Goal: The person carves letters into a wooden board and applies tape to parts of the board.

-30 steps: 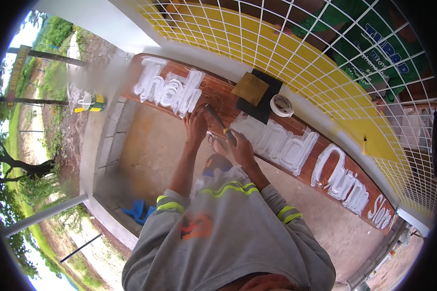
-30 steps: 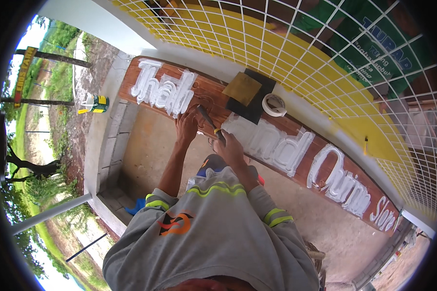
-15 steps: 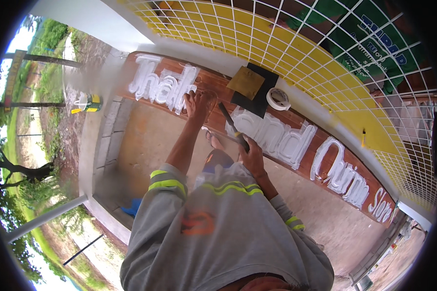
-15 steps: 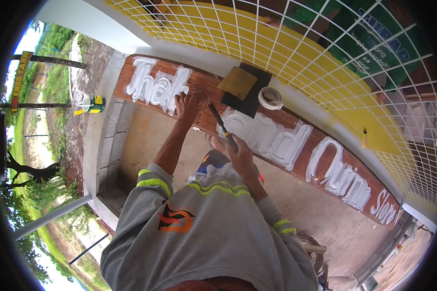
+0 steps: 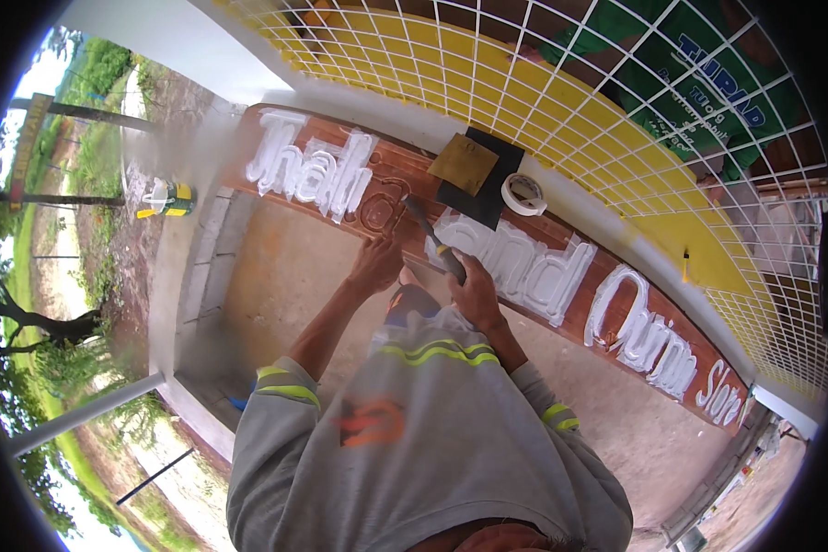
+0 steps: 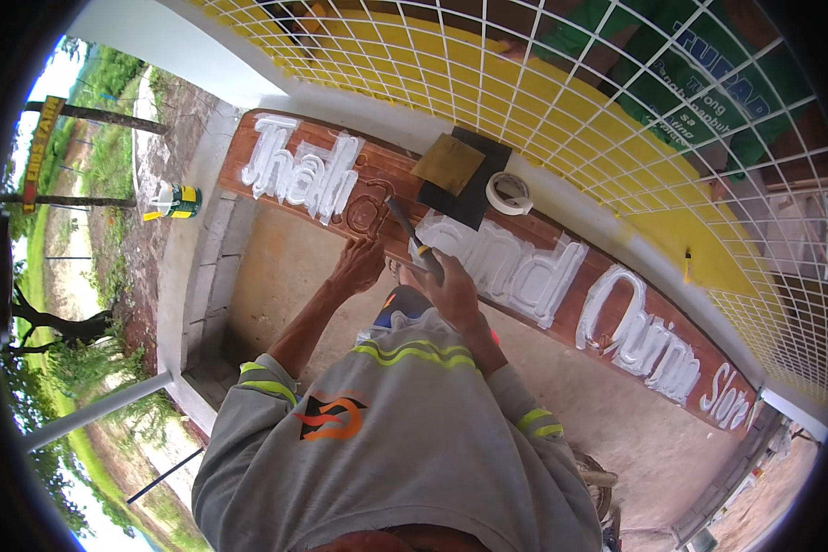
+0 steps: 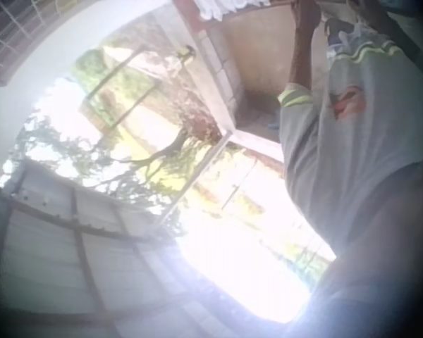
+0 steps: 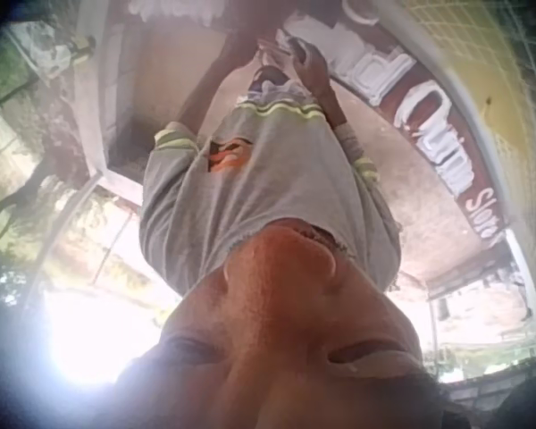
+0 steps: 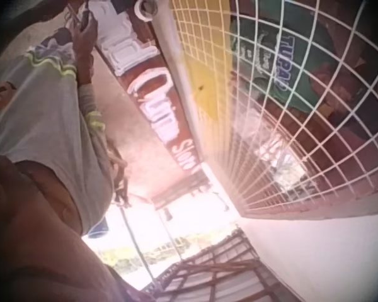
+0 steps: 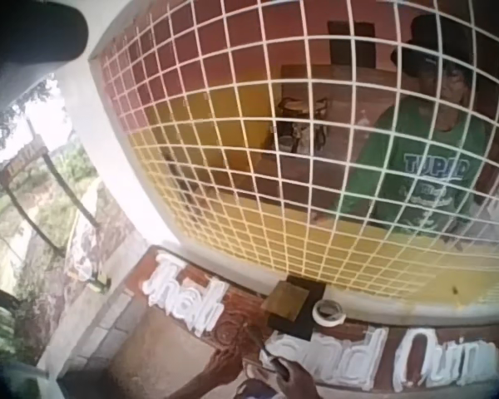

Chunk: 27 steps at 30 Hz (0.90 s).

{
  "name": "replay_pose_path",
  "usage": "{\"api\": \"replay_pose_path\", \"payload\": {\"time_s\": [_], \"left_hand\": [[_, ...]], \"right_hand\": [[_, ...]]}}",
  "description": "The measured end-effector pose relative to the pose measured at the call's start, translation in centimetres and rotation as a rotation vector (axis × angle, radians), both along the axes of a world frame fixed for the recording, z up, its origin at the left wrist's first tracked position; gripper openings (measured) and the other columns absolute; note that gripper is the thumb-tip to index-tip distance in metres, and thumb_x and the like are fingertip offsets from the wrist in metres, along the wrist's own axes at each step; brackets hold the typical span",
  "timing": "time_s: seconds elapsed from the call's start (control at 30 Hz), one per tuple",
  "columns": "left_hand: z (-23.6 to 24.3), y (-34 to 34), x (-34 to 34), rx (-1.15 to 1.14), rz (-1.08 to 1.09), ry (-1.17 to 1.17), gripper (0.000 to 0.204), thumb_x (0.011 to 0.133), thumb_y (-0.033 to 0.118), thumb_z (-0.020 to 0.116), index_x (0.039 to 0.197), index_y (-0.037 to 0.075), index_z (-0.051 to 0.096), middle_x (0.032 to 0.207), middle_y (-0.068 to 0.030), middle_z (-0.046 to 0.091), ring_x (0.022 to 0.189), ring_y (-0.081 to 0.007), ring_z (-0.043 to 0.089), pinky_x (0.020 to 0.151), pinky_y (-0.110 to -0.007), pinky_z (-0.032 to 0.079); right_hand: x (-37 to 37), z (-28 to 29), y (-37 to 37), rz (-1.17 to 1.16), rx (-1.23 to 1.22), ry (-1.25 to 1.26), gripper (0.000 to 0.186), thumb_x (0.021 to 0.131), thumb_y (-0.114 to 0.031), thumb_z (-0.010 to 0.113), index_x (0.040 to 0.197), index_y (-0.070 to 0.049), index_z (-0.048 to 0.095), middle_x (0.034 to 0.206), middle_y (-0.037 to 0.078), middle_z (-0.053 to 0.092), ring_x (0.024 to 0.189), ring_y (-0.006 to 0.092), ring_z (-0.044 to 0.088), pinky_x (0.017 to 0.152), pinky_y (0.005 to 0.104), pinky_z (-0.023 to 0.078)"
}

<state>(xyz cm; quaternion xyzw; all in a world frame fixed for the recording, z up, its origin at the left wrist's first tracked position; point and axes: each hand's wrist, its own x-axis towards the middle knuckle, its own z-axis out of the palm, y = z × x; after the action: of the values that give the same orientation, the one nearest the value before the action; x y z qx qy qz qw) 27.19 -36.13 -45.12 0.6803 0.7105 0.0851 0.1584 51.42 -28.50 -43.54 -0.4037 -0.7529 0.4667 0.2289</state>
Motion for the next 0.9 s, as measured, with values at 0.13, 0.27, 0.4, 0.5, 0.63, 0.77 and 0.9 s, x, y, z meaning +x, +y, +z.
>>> {"api": "replay_pose_path", "payload": {"time_s": [0.13,0.27,0.4,0.5,0.63,0.77,0.9], "left_hand": [[-0.9,0.1,-0.4,0.237,0.362,0.046,0.028,0.086,0.009,0.062,0.113,0.004,0.059,0.119,-0.0187,0.060,0.115,-0.0389,0.053,0.090,-0.054,0.040],[-2.1,1.7,-0.6,0.282,0.359,0.147,0.049,0.081,0.006,0.060,0.130,0.006,0.054,0.137,-0.0144,0.051,0.127,-0.0347,0.047,0.105,-0.052,0.035],[-2.8,1.8,0.5,0.151,0.401,0.131,0.063,0.077,0.005,0.062,0.139,0.011,0.052,0.130,-0.0162,0.051,0.121,-0.0348,0.048,0.106,-0.049,0.035],[-2.9,1.9,1.2,0.116,0.471,0.052,0.065,0.078,0.006,0.061,0.142,0.014,0.051,0.126,-0.0176,0.052,0.119,-0.0347,0.048,0.104,-0.048,0.036],[-3.3,1.8,1.3,0.129,0.499,0.057,0.064,0.079,0.007,0.061,0.142,0.014,0.051,0.128,-0.0180,0.051,0.120,-0.0347,0.047,0.100,-0.047,0.037],[-3.6,1.8,1.4,0.252,0.474,0.192,0.064,0.079,0.008,0.060,0.142,0.015,0.052,0.129,-0.0187,0.051,0.121,-0.0343,0.047,0.099,-0.047,0.037],[-3.3,2.4,0.8,0.108,0.514,0.066,0.062,0.080,0.008,0.059,0.141,0.015,0.053,0.129,-0.0189,0.051,0.121,-0.0341,0.047,0.102,-0.047,0.036]], "right_hand": [[-1.3,-0.7,1.3,0.093,-0.020,-0.039,0.044,0.089,-0.015,0.065,0.128,0.003,0.059,0.122,0.025,0.063,0.117,0.0409,0.059,0.101,0.0429,0.047],[-1.6,-0.9,2.6,0.171,-0.023,-0.068,0.044,0.089,-0.014,0.065,0.129,0.004,0.058,0.122,0.025,0.063,0.117,0.0405,0.060,0.101,0.0421,0.047],[-1.0,-1.4,2.9,0.215,-0.031,-0.033,0.048,0.089,-0.015,0.064,0.133,0.002,0.057,0.117,0.024,0.063,0.113,0.0409,0.060,0.098,0.0441,0.047],[-1.4,-1.9,3.0,0.217,-0.032,-0.003,0.047,0.089,-0.015,0.064,0.132,0.002,0.057,0.120,0.025,0.063,0.115,0.0410,0.060,0.099,0.0435,0.047],[-1.7,-1.8,3.2,0.207,-0.082,0.001,0.043,0.091,-0.015,0.064,0.127,0.007,0.059,0.125,0.026,0.063,0.120,0.0385,0.059,0.103,0.0402,0.045],[-1.6,-2.0,3.0,0.197,-0.098,-0.004,0.043,0.091,-0.015,0.065,0.127,0.006,0.059,0.125,0.027,0.063,0.121,0.0388,0.059,0.103,0.0401,0.045],[-2.0,-1.8,3.6,0.208,-0.061,0.002,0.043,0.090,-0.015,0.064,0.127,0.006,0.060,0.124,0.026,0.064,0.117,0.0399,0.061,0.100,0.0407,0.047]]}}
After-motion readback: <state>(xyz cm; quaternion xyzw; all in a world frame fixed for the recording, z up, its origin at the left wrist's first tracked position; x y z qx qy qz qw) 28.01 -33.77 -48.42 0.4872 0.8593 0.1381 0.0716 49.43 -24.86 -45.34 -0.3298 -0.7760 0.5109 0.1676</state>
